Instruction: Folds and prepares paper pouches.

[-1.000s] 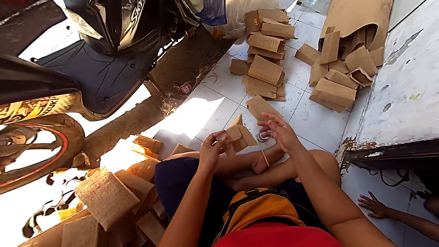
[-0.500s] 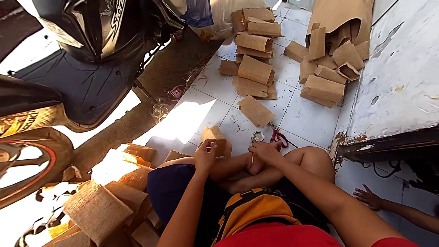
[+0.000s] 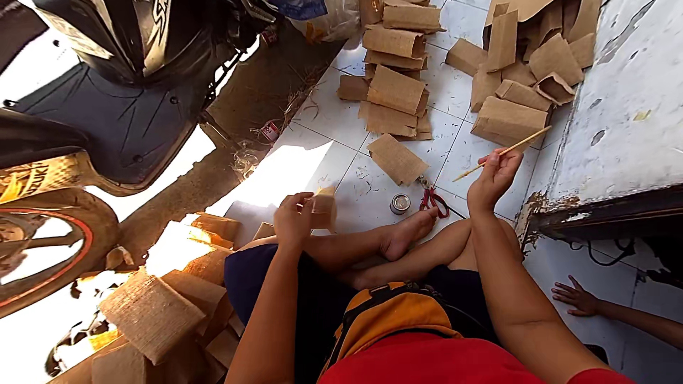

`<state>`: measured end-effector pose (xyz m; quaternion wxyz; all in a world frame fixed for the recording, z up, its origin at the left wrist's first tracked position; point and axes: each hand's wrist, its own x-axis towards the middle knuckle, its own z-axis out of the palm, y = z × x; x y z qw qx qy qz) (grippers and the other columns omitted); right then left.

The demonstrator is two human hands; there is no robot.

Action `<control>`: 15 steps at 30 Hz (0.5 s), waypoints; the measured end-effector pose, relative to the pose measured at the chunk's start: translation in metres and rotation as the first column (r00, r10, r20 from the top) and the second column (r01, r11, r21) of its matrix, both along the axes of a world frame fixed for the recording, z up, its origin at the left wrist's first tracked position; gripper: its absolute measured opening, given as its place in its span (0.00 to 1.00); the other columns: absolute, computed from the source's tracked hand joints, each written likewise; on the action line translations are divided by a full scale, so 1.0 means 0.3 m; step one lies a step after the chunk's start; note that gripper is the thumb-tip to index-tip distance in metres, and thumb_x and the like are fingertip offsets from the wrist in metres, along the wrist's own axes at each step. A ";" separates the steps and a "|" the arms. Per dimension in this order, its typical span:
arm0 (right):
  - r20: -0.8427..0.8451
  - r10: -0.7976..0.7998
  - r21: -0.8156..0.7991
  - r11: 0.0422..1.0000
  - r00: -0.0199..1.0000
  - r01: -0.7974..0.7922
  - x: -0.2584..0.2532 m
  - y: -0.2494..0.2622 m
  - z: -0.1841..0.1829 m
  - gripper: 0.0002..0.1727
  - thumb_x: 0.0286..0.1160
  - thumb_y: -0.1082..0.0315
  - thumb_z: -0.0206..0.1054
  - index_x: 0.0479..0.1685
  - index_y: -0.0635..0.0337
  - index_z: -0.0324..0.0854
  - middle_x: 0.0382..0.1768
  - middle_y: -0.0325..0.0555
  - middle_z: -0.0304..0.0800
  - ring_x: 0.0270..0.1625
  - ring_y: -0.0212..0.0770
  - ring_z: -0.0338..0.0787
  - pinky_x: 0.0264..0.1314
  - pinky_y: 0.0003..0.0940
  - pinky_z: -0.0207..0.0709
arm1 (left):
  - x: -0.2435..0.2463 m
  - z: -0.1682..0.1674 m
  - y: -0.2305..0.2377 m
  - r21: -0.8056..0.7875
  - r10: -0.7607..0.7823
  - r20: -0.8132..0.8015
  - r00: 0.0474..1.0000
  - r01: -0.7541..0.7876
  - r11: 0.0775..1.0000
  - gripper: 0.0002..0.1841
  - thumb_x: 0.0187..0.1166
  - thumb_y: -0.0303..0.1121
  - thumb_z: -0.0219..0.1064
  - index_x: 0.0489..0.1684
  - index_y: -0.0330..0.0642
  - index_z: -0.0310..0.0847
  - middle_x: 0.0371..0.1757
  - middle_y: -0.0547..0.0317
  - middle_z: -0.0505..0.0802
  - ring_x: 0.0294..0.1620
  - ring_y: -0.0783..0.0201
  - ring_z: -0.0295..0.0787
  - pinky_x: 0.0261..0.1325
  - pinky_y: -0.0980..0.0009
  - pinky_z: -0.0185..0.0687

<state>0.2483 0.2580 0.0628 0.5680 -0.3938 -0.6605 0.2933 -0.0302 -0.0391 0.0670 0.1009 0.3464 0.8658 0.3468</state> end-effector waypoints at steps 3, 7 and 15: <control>0.220 0.009 -0.105 0.994 0.976 0.014 0.009 0.019 -0.015 0.18 0.88 0.72 0.44 0.61 0.73 0.77 0.42 0.55 0.82 0.40 0.40 0.83 0.48 0.35 0.79 | -0.098 0.119 -0.065 0.054 0.198 -0.067 0.978 -0.195 0.979 0.14 0.85 0.34 0.63 0.60 0.37 0.88 0.51 0.41 0.91 0.48 0.49 0.88 0.55 0.49 0.82; 0.539 0.518 -0.403 0.851 0.664 -0.338 -0.087 -0.051 -0.120 0.16 0.77 0.77 0.60 0.61 0.71 0.84 0.58 0.67 0.85 0.65 0.63 0.84 0.70 0.60 0.77 | -0.067 0.233 -0.040 0.049 0.212 -0.129 0.969 -0.207 0.977 0.13 0.86 0.33 0.64 0.59 0.35 0.88 0.55 0.38 0.89 0.52 0.48 0.87 0.59 0.52 0.80; 0.771 0.615 -0.475 0.730 0.167 -0.492 -0.174 -0.138 -0.280 0.25 0.64 0.67 0.78 0.66 0.52 0.89 0.63 0.51 0.90 0.72 0.63 0.78 0.72 0.63 0.72 | 0.031 0.047 0.043 -0.201 0.089 -0.137 0.987 -0.115 0.973 0.12 0.86 0.32 0.62 0.57 0.40 0.90 0.53 0.39 0.91 0.54 0.40 0.89 0.59 0.38 0.79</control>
